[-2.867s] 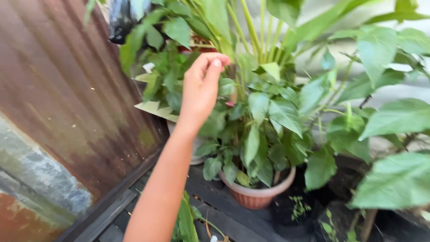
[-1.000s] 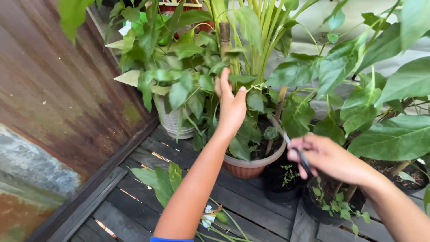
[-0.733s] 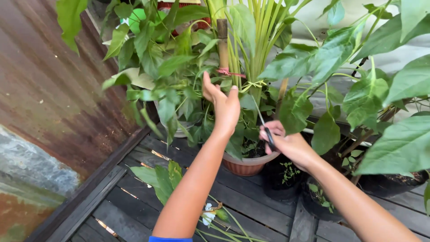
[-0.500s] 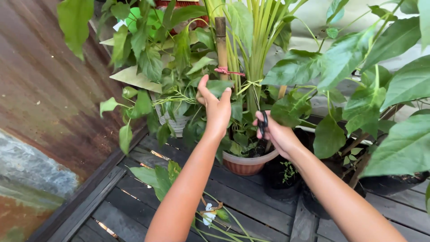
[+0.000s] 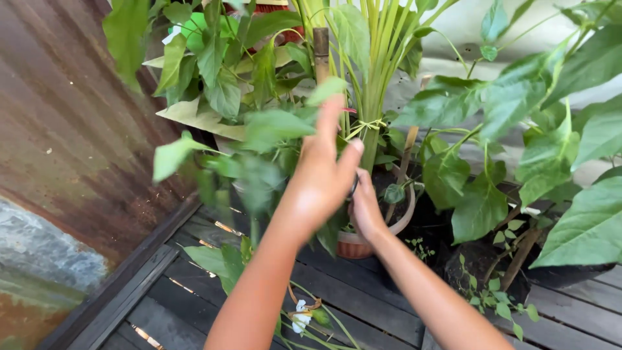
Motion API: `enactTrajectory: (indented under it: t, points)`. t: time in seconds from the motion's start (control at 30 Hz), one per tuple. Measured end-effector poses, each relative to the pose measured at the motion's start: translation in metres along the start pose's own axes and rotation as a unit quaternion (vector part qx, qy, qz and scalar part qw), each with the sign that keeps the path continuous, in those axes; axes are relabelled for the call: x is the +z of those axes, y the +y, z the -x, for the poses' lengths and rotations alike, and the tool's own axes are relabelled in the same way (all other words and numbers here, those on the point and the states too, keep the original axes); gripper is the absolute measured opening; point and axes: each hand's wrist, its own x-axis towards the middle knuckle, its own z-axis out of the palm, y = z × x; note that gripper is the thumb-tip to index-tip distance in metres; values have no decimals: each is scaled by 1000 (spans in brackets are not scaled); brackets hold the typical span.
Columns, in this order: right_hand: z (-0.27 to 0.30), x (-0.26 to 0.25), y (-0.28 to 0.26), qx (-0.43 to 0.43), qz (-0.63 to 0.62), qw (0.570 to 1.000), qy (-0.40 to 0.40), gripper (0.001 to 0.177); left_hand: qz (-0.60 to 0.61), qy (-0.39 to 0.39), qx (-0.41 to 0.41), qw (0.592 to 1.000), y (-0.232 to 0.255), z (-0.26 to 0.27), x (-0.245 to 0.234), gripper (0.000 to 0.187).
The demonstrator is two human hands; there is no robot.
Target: Trimming leaves and tying plant stems to bamboo supports in a potted garden.
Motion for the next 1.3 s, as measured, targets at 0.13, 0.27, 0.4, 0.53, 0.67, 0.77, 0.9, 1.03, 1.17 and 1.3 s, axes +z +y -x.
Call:
enactTrajectory:
  t: [0.13,0.27,0.4,0.53,0.67,0.77,0.9,1.03,1.17,1.3]
  points:
    - [15,11,-6,7,-15,1000,1,44,-42,-92,66,993,85,32,-10,52]
    - [28,-7,30,43,-56,998,-2,40,313,-49,54,947,-12,-43,83,28]
    - [32,9,-2,72,-124,990,1,39,473,29,8,881,-97,-89,149,21]
    - [27,-29,18,80,-239,967,-25,30,415,30,71,906,-141,-112,159,27]
    - [29,-53,-5,87,-247,961,-92,30,269,56,128,953,-199,-119,177,30]
    - [36,-51,-44,102,-119,985,-72,38,102,77,158,979,-224,-115,173,33]
    - [31,-68,-59,87,121,989,5,40,-9,7,119,993,-229,-100,152,23]
    - [15,-85,-64,77,257,963,7,40,-104,-121,51,986,-239,-87,140,22]
    - [-6,-74,-92,86,265,960,6,42,-135,-163,36,977,-217,-74,124,19]
    - [-15,-63,-99,105,231,967,-3,40,-142,-175,37,974,-224,-72,124,32]
